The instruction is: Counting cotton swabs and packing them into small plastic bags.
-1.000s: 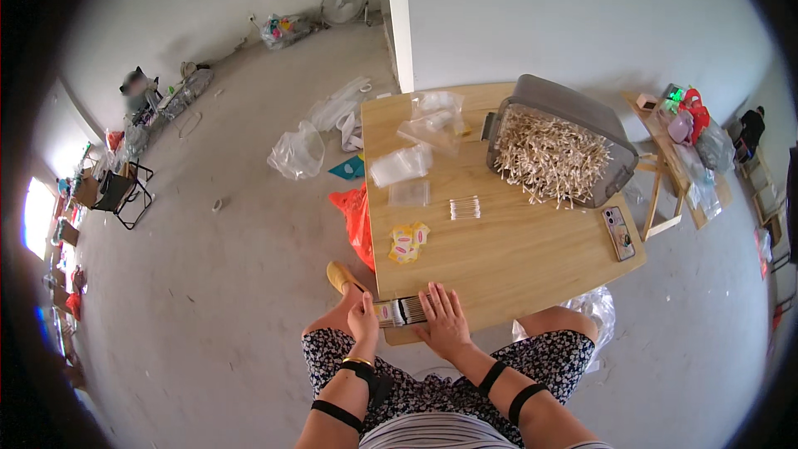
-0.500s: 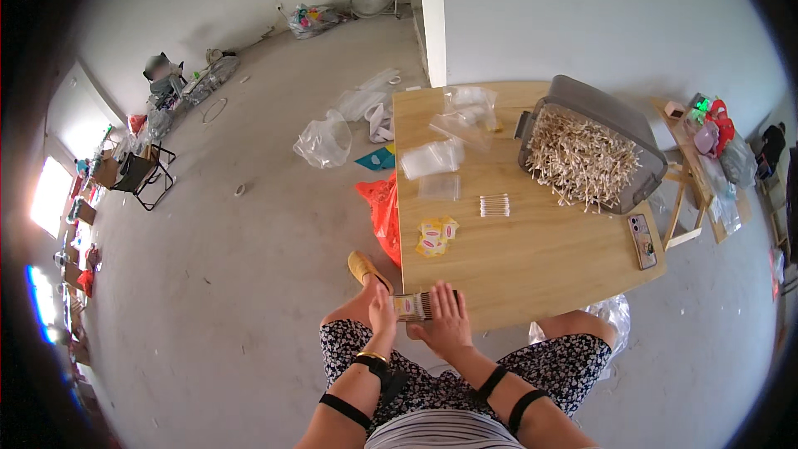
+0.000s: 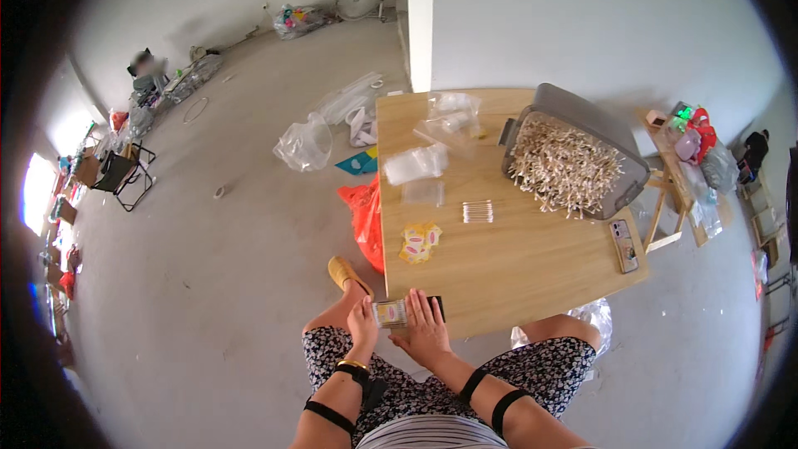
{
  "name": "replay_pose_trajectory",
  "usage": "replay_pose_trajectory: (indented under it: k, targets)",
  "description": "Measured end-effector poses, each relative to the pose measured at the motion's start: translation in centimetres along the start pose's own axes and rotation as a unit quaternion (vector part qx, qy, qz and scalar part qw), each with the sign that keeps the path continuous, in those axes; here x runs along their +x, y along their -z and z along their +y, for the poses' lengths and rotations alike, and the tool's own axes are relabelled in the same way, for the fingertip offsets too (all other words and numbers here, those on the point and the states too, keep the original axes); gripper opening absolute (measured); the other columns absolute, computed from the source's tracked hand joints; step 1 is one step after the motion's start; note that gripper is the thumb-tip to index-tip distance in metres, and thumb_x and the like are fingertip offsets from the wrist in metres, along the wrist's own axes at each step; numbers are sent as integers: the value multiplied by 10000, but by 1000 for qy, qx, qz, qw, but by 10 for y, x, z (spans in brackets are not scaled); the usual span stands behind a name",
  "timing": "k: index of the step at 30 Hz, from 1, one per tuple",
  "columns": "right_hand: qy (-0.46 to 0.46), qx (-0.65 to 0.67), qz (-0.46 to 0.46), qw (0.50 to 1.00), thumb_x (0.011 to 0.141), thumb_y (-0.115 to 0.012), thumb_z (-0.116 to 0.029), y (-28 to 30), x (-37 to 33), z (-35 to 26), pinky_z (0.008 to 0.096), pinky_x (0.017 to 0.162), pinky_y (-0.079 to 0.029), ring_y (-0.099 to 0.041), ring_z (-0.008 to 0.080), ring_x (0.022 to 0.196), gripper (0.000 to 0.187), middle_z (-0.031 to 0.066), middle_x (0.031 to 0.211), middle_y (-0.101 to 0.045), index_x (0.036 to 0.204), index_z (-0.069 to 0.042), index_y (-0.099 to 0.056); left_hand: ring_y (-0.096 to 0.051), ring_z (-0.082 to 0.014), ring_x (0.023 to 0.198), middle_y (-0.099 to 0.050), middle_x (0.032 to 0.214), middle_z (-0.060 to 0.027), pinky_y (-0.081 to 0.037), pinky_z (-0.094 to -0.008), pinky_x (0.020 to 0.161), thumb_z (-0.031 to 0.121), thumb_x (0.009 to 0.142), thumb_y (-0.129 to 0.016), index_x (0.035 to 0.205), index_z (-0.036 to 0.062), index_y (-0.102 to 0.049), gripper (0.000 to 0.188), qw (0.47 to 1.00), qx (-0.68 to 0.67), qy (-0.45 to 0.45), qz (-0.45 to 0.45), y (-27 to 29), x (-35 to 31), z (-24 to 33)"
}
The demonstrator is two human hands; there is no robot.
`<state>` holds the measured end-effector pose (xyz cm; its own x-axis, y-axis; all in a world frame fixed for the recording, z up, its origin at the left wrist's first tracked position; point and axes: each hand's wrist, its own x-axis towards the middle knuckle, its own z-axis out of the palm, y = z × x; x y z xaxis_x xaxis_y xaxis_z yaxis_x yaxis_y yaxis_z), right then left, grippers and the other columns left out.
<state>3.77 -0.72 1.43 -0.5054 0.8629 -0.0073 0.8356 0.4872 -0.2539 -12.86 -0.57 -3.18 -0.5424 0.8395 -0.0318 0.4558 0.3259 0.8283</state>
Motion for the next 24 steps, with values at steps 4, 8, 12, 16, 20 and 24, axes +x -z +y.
replay_pose_trajectory:
  k: [4, 8, 12, 16, 20, 24]
  targets:
    - [37, 61, 18, 997, 930, -551, -531, 9, 8, 23, 481, 1212, -186, -255, 343, 1471, 862, 203, 1565, -318, 1513, 45, -283, -670, -358, 816, -681, 918, -219, -508, -432, 758, 402, 1055, -440, 1025, -34, -642, 482, 1000, -7, -10, -17, 5, 8, -26]
    - [-34, 153, 126, 980, 903, -636, -250, 26, 31, 80, 492, 1055, -378, -486, 390, 1234, 592, 202, 1371, -514, 1403, -3, -438, -632, -232, 852, -655, 955, -118, -505, -370, 802, 434, 1066, -408, 1053, 15, -573, 450, 969, -194, 146, -49, 33, 35, -48]
    - [-144, 125, 223, 956, 881, -643, -190, 50, 61, 153, 490, 1014, -411, -493, 389, 1215, 525, 175, 1339, -530, 1358, -37, -483, -597, -222, 896, -636, 978, -118, -487, -351, 845, 392, 1074, -407, 1049, 15, -558, 407, 991, -133, -13, -23, 50, 39, -27]
    - [-187, 110, 223, 950, 899, -631, -207, 57, 98, 196, 499, 1041, -399, -458, 391, 1264, 538, 167, 1401, -488, 1399, -95, -465, -580, -195, 946, -608, 1019, -102, -470, -330, 877, 421, 1077, -385, 1094, 17, -559, 440, 988, -103, -90, -66, 46, 33, 16]
    - [-165, 41, 229, 958, 910, -629, -222, 47, 137, 215, 502, 1065, -385, -426, 386, 1305, 525, 154, 1457, -442, 1414, -205, -482, -593, -250, 923, -628, 997, -136, -473, -357, 857, 270, 1058, -447, 1116, 5, -556, 292, 972, -119, -154, -134, 24, 24, 87]
    - [-143, 77, 262, 951, 902, -651, -180, 36, 169, 214, 497, 1038, -398, -456, 377, 1257, 422, 130, 1394, -490, 1316, -229, -585, -603, -316, 1031, -623, 1077, -172, -458, -392, 932, 192, 990, -552, 1176, 12, -542, 259, 964, -92, -147, -200, -10, 22, 110]
